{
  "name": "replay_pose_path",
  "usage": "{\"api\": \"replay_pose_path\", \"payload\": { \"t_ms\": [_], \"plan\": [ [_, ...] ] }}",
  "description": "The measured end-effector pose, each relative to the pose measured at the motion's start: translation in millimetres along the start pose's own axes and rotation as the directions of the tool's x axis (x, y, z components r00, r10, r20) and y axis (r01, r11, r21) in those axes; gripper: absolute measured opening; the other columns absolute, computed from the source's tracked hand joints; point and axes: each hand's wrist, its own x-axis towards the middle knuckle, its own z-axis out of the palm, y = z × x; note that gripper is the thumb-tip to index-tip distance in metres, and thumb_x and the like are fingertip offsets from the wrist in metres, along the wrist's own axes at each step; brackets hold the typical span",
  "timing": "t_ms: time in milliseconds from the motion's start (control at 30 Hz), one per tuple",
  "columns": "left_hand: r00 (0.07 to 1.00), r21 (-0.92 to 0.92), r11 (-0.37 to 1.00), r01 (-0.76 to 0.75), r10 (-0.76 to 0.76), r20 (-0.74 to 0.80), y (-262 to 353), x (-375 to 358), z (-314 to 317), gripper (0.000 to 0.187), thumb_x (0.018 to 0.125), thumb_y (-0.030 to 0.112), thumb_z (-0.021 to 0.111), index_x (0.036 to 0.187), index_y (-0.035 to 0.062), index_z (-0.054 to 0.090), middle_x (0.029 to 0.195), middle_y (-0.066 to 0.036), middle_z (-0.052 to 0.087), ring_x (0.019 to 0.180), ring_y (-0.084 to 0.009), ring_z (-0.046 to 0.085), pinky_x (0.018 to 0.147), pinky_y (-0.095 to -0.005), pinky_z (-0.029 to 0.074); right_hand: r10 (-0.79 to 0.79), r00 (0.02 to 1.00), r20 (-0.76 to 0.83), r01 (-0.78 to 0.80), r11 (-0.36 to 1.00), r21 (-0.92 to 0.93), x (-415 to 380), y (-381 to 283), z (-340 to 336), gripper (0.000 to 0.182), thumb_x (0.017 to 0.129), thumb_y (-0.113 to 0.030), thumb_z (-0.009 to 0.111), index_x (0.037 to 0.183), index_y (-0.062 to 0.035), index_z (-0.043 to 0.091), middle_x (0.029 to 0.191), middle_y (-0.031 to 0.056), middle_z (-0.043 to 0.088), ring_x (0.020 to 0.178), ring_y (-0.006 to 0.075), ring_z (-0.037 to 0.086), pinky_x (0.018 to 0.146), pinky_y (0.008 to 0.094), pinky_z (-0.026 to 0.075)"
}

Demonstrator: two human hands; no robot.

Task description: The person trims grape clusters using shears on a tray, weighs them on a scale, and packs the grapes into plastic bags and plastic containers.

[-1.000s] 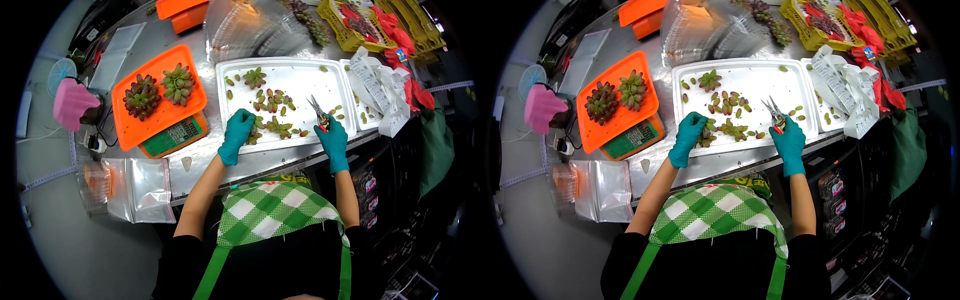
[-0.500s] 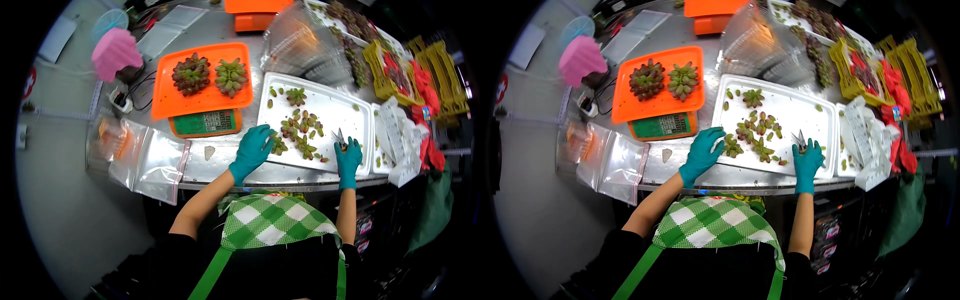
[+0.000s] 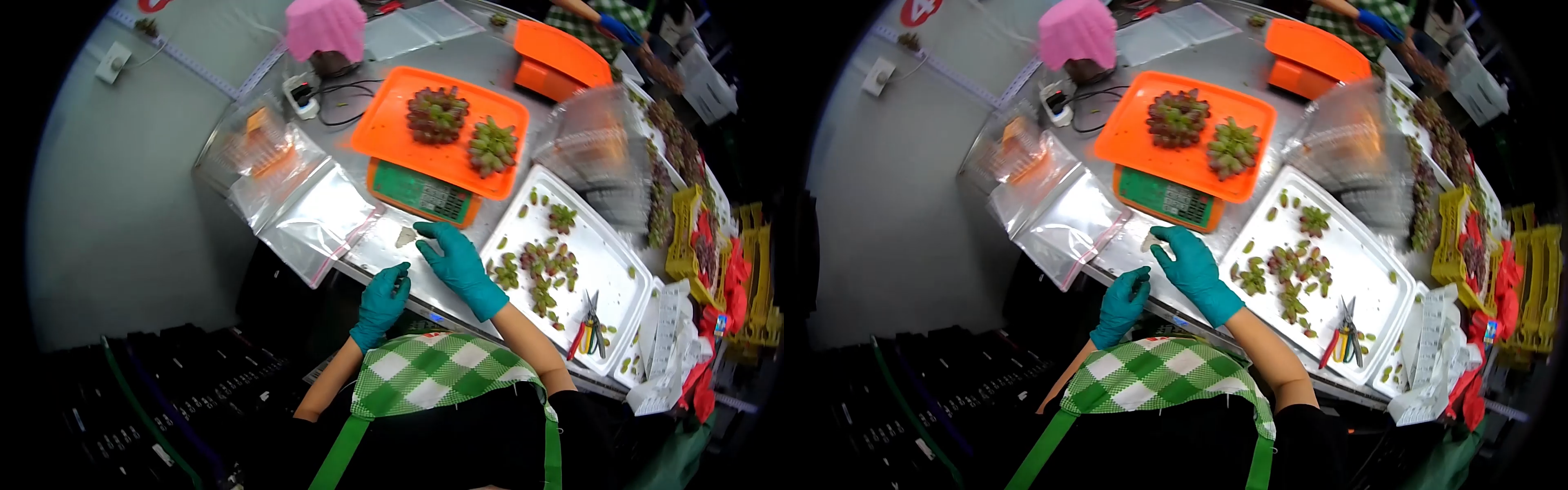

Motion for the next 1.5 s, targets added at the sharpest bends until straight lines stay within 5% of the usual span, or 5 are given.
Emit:
{"api": "replay_pose_path", "payload": {
  "t_ms": [200,500,1100,1267,1500],
  "plan": [
    [0.997,0.06,0.997,-0.04,0.044,-0.065,-34,12,-54,0.023,0.078,0.014,0.056,0.101,0.0066,0.058,0.078,-0.012,0.058,0.065,-0.0215,0.058,0.059,-0.0306,0.046,0.095,0.933,0.348,-0.111,0.993,0.028,66,-9,98,0.043,0.076,-0.031,0.063,0.11,-0.007,0.051,0.103,0.0117,0.054,0.091,0.0235,0.056,0.077,0.0316,0.045],
    [0.976,0.001,0.998,0.064,-0.062,-0.209,-81,53,-156,0.021,0.079,0.01,0.057,0.1,0.0038,0.059,0.072,-0.008,0.058,0.06,-0.0117,0.052,0.057,-0.0249,0.043,0.101,0.748,0.656,0.327,0.804,-0.497,158,-27,211,0.049,0.059,-0.041,0.071,0.092,-0.0095,0.053,0.091,0.0088,0.051,0.08,0.0253,0.052,0.066,0.0372,0.042],
    [0.863,-0.25,0.944,0.215,-0.303,-0.403,-128,51,-204,0.02,0.082,0.006,0.054,0.102,0.0041,0.056,0.075,-0.003,0.057,0.065,-0.0085,0.052,0.06,-0.0217,0.044,-0.188,0.737,0.649,0.345,0.931,-0.122,156,58,234,0.019,0.062,-0.025,0.066,0.071,-0.0117,0.055,0.072,0.0066,0.053,0.071,0.0277,0.053,0.062,0.0378,0.042],
    [0.845,-0.366,0.907,0.209,-0.356,-0.4,-117,35,-199,0.02,0.083,0.004,0.051,0.103,0.004,0.055,0.078,-0.001,0.055,0.066,-0.0061,0.049,0.058,-0.0197,0.043,-0.147,0.613,0.777,0.376,0.918,-0.123,158,25,213,0.059,0.052,-0.039,0.076,0.099,-0.01,0.053,0.085,0.0074,0.056,0.082,0.0268,0.054,0.073,0.0384,0.042],
    [0.843,-0.47,0.865,0.175,-0.379,-0.382,-100,12,-180,0.02,0.084,0.004,0.051,0.103,0.0015,0.054,0.08,0.0,0.054,0.065,-0.0054,0.047,0.06,-0.0188,0.042,-0.089,0.71,0.698,0.19,0.979,-0.068,146,52,215,0.024,0.063,-0.027,0.068,0.081,-0.0116,0.063,0.079,0.0079,0.06,0.077,0.0276,0.056,0.067,0.0358,0.043]
  ]
}}
